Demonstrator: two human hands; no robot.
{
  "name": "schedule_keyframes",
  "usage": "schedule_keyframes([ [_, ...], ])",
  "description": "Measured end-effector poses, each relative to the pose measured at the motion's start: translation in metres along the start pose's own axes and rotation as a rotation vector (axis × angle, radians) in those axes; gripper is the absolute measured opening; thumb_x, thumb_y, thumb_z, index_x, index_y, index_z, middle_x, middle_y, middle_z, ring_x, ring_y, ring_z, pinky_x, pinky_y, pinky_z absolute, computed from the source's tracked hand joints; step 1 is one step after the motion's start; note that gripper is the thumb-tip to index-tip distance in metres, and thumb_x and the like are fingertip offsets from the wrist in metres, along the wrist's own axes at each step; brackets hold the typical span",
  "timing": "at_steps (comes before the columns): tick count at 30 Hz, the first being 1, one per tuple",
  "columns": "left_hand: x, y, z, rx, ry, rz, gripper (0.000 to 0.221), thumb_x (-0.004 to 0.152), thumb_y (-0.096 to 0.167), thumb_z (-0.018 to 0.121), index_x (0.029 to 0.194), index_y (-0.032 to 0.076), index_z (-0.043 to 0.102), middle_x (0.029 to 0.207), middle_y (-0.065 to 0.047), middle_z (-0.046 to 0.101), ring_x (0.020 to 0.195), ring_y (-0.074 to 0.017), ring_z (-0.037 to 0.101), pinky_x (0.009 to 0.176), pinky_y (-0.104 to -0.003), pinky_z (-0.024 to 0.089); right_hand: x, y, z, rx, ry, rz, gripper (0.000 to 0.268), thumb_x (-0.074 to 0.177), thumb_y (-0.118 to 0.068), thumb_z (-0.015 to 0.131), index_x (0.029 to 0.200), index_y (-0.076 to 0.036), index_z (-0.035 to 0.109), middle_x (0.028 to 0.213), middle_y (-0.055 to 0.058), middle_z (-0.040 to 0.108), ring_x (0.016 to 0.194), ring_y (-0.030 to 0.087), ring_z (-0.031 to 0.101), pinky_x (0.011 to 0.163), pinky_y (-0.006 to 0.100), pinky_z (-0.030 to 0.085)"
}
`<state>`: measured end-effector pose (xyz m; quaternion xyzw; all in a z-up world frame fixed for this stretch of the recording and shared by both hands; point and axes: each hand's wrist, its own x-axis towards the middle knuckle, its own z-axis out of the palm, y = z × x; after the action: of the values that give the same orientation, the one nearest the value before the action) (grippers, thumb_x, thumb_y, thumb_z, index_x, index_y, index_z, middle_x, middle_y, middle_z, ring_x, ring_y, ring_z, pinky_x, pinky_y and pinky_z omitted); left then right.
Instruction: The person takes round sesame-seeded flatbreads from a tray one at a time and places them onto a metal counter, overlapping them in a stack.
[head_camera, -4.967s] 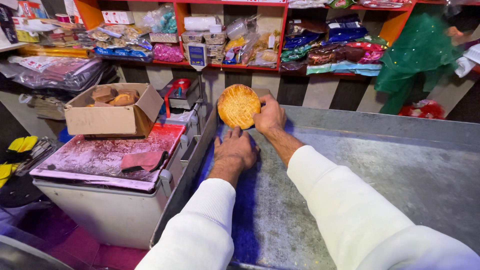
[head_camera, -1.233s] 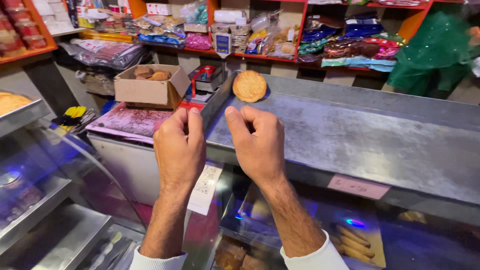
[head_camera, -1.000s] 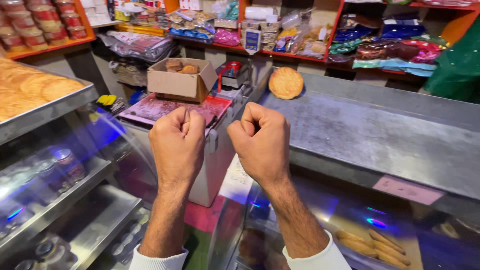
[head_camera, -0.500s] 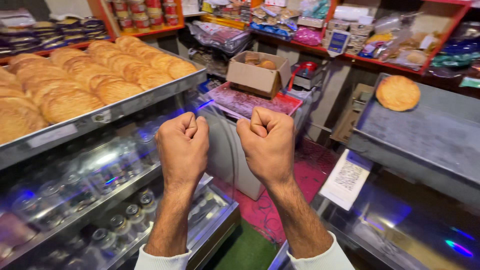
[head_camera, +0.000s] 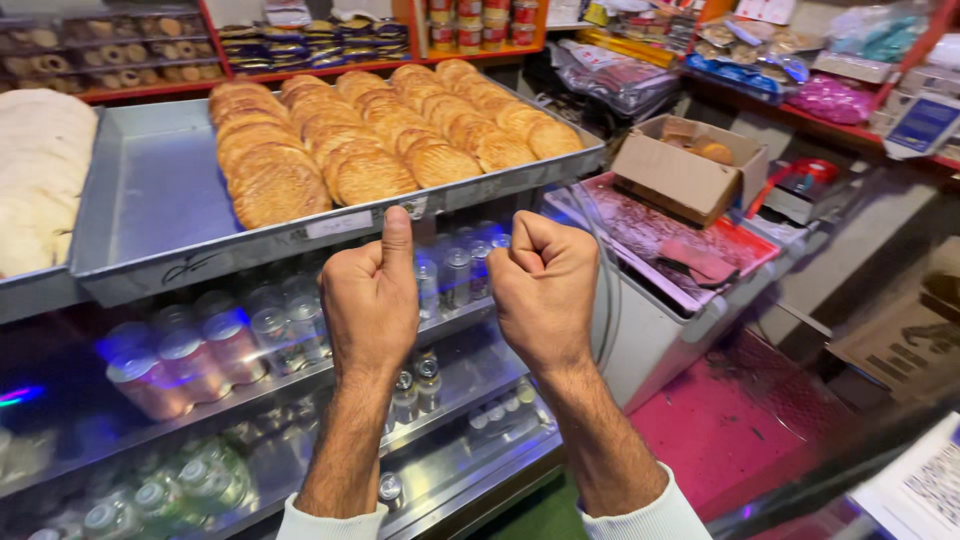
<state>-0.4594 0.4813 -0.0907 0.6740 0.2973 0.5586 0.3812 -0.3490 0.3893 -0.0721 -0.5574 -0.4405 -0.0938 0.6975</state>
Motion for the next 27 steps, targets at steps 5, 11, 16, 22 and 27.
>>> schedule_keyframes([
  [5,0.02,-0.032,-0.027,0.061,0.091,0.021,0.067,0.109,0.035,0.052,0.049,0.015,0.03,0.043,0.001,0.028,0.05,-0.0129,0.032,0.049,-0.031,0.032,0.006,0.024,0.039,0.022,-0.065,0.018,0.035,0.065,0.005,0.056,0.054,-0.017,0.03,0.048,-0.005,0.028,0.054,0.006,0.029,0.047,0.024,0.024],
  [11,0.053,-0.051,-0.05,0.248,0.126,0.021,0.035,0.103,0.025,0.056,0.071,0.013,0.051,0.049,-0.004,0.046,0.054,-0.0174,0.047,0.056,-0.033,0.043,0.033,0.044,0.079,0.031,-0.24,0.096,0.017,0.068,0.002,0.061,0.076,-0.013,0.06,0.071,0.003,0.056,0.075,0.013,0.055,0.066,0.027,0.046],
  [16,0.093,-0.071,-0.061,0.297,0.121,0.002,0.024,0.088,0.007,0.058,0.109,0.012,0.068,0.101,-0.014,0.077,0.096,-0.0286,0.077,0.077,-0.038,0.059,0.067,0.067,0.113,0.049,-0.496,0.147,0.041,0.073,-0.004,0.063,0.111,-0.013,0.076,0.112,0.011,0.077,0.114,0.028,0.072,0.092,0.036,0.06],
  [22,0.146,-0.11,-0.082,0.563,0.128,-0.027,0.036,0.085,0.015,0.057,0.119,0.015,0.071,0.108,-0.007,0.077,0.106,-0.0306,0.073,0.095,-0.049,0.054,0.106,0.117,0.166,-0.089,-0.691,0.042,0.045,0.076,-0.01,0.063,0.118,-0.014,0.076,0.114,0.009,0.077,0.114,0.027,0.071,0.093,0.034,0.06],
  [27,0.194,-0.152,-0.101,0.851,0.088,-0.225,0.04,0.086,0.022,0.058,0.122,0.026,0.073,0.117,0.0,0.076,0.117,-0.027,0.068,0.102,-0.05,0.053,0.135,0.144,0.21,-0.437,-0.897,-0.145,0.046,0.086,-0.022,0.058,0.13,-0.02,0.07,0.124,0.008,0.074,0.124,0.034,0.064,0.106,0.051,0.05],
])
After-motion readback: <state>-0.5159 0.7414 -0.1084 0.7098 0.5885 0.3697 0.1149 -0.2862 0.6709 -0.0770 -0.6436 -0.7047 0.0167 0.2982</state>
